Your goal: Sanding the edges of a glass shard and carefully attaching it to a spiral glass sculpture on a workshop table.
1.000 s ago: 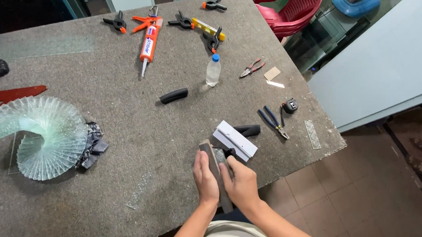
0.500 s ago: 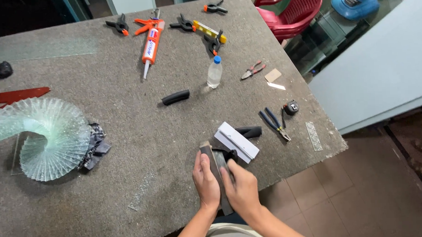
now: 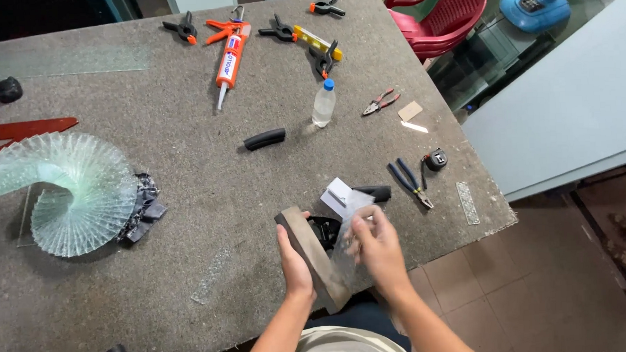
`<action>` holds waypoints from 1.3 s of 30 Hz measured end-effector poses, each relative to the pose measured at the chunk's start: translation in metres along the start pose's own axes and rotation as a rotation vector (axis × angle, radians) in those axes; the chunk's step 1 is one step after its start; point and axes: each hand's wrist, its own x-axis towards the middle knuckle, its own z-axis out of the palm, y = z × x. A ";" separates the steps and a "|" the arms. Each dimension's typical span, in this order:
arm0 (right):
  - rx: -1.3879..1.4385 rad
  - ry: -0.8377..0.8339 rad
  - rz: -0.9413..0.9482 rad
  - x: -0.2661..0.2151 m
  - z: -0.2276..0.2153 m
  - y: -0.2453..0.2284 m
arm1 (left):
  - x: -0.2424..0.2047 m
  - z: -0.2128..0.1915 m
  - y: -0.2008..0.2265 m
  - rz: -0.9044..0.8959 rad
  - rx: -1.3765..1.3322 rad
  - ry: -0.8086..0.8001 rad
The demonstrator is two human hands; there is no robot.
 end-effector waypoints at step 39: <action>-0.389 -0.097 -0.812 -0.067 0.004 0.001 | 0.006 -0.011 -0.002 0.162 -0.020 0.138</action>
